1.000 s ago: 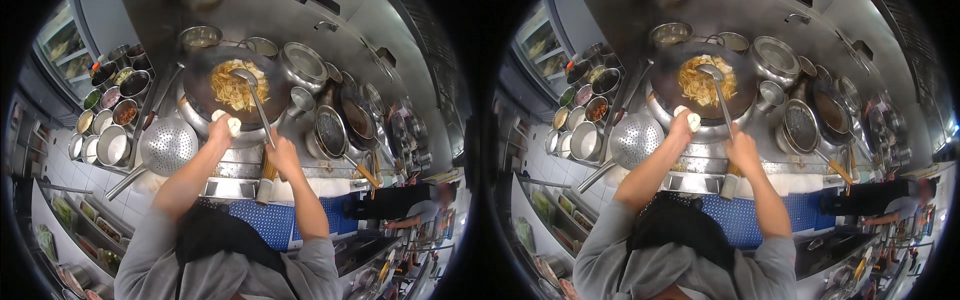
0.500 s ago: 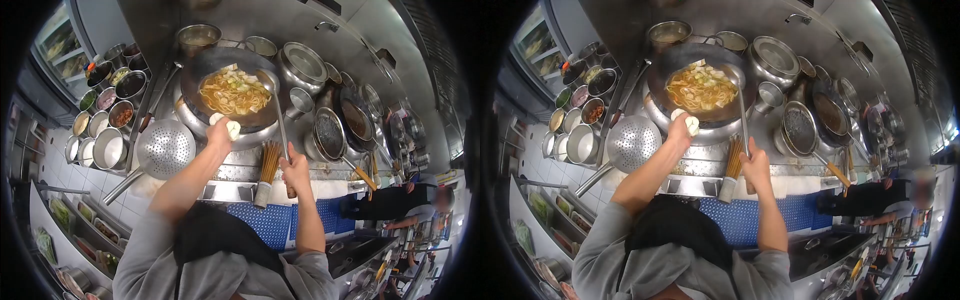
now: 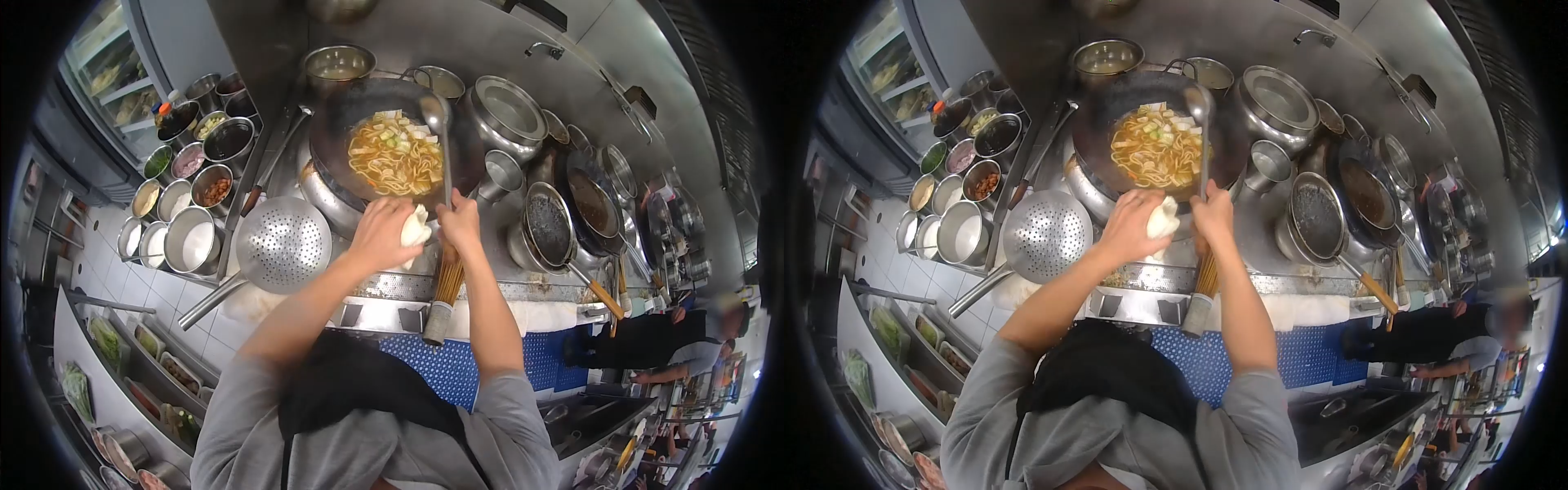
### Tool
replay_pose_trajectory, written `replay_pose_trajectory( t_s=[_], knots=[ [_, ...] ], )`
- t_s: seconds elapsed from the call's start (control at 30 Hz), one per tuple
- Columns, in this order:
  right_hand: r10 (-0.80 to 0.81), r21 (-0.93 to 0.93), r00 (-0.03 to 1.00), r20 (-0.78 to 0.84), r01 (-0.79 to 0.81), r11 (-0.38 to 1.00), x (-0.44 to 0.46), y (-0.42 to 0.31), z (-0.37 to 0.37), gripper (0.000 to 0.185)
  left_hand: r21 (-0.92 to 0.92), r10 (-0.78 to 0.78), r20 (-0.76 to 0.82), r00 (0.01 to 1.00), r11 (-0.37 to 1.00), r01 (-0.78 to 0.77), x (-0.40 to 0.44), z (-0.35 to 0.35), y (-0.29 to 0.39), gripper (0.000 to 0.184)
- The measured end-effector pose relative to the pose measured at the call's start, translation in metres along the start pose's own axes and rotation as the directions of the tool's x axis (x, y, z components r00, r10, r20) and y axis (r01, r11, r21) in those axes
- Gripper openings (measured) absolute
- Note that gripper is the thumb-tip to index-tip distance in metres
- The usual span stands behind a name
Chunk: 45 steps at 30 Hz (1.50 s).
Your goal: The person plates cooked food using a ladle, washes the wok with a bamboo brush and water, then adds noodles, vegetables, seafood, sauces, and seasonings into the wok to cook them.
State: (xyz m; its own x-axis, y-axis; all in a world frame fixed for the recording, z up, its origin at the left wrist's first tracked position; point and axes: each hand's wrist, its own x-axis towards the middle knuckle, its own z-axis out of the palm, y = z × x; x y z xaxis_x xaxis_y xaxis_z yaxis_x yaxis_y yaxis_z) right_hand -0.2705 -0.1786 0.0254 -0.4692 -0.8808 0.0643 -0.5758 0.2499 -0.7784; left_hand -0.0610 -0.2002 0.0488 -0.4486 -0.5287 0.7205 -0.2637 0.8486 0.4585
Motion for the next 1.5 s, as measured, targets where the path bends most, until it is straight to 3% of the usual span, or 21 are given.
replay_pose_trajectory(
  t_s=[0.03,0.07,0.13,0.2,0.23,0.33,0.37,0.47,0.57,0.77,0.9,1.0,1.03,1.2,1.33,1.47,1.5],
  knots=[
    [0.067,0.125,0.994,0.09,-0.078,0.989,0.002,-0.016,0.001,0.039,0.059,-0.236,0.301,0.924,0.972,0.229,0.004,0.004,-0.005,0.045],
    [0.124,0.24,0.974,0.188,-0.168,0.956,-0.001,-0.03,0.002,0.037,0.078,-0.251,0.341,0.906,0.968,0.239,0.004,0.006,-0.008,0.044],
    [0.112,0.144,0.964,0.24,-0.149,0.978,-0.009,-0.048,-0.004,0.03,0.115,-0.273,0.418,0.866,0.962,0.248,0.01,0.009,-0.014,0.042],
    [0.113,0.017,0.957,0.267,-0.121,0.992,-0.023,-0.059,-0.016,0.028,0.152,-0.265,0.395,0.88,0.963,0.222,0.015,0.012,-0.015,0.043],
    [0.154,-0.138,0.938,0.311,-0.115,0.984,-0.03,-0.065,-0.026,0.031,0.167,-0.268,0.394,0.879,0.962,0.218,0.009,0.013,-0.013,0.043],
    [-0.224,-0.409,0.943,0.245,0.31,0.858,-0.054,-0.048,-0.038,0.037,0.15,-0.303,0.38,0.874,0.953,0.265,0.0,0.023,-0.025,0.042],
    [-0.088,-0.446,0.936,0.339,0.243,0.861,-0.06,-0.048,-0.051,0.046,0.196,-0.351,0.413,0.84,0.935,0.295,0.002,0.027,-0.028,0.043],
    [-0.074,-0.458,0.913,0.401,0.27,0.847,-0.084,-0.049,-0.088,0.052,0.201,-0.352,0.426,0.833,0.935,0.292,0.023,0.004,0.001,0.044],
    [0.046,-0.511,0.942,0.332,0.139,0.848,-0.102,-0.054,-0.094,0.056,0.148,-0.373,0.411,0.832,0.928,0.343,0.022,0.005,-0.005,0.045],
    [0.036,-0.362,0.964,0.264,0.064,0.93,-0.108,-0.049,-0.084,0.055,0.188,-0.358,0.38,0.853,0.933,0.307,0.019,0.01,-0.003,0.044],
    [0.035,-0.41,0.975,0.221,0.06,0.91,-0.112,-0.046,-0.083,0.057,0.166,-0.314,0.33,0.89,0.948,0.272,0.008,0.017,-0.013,0.043],
    [-0.16,-0.397,0.978,0.137,0.202,0.895,-0.123,-0.032,-0.088,0.059,0.251,-0.382,0.387,0.839,0.92,0.303,0.015,0.014,-0.007,0.042],
    [-0.159,-0.369,0.981,0.11,0.189,0.91,-0.12,-0.032,-0.092,0.059,0.247,-0.374,0.368,0.851,0.922,0.298,0.023,0.013,-0.008,0.041],
    [0.002,-0.148,0.999,0.043,0.004,0.989,-0.12,-0.026,-0.084,0.059,0.247,-0.376,0.338,0.863,0.92,0.304,0.016,0.016,-0.003,0.04],
    [0.109,0.159,0.994,0.031,-0.112,0.981,-0.107,-0.013,-0.062,0.062,0.241,-0.366,0.35,0.862,0.925,0.294,0.018,0.017,-0.007,0.04],
    [0.173,0.153,0.984,0.033,-0.176,0.973,-0.09,-0.018,-0.044,0.062,0.219,-0.416,0.391,0.821,0.908,0.356,0.017,0.02,-0.008,0.047],
    [0.208,0.048,0.978,0.024,-0.209,0.977,-0.091,-0.02,-0.043,0.063,0.195,-0.41,0.389,0.825,0.912,0.361,0.017,0.017,-0.008,0.047]
  ],
)
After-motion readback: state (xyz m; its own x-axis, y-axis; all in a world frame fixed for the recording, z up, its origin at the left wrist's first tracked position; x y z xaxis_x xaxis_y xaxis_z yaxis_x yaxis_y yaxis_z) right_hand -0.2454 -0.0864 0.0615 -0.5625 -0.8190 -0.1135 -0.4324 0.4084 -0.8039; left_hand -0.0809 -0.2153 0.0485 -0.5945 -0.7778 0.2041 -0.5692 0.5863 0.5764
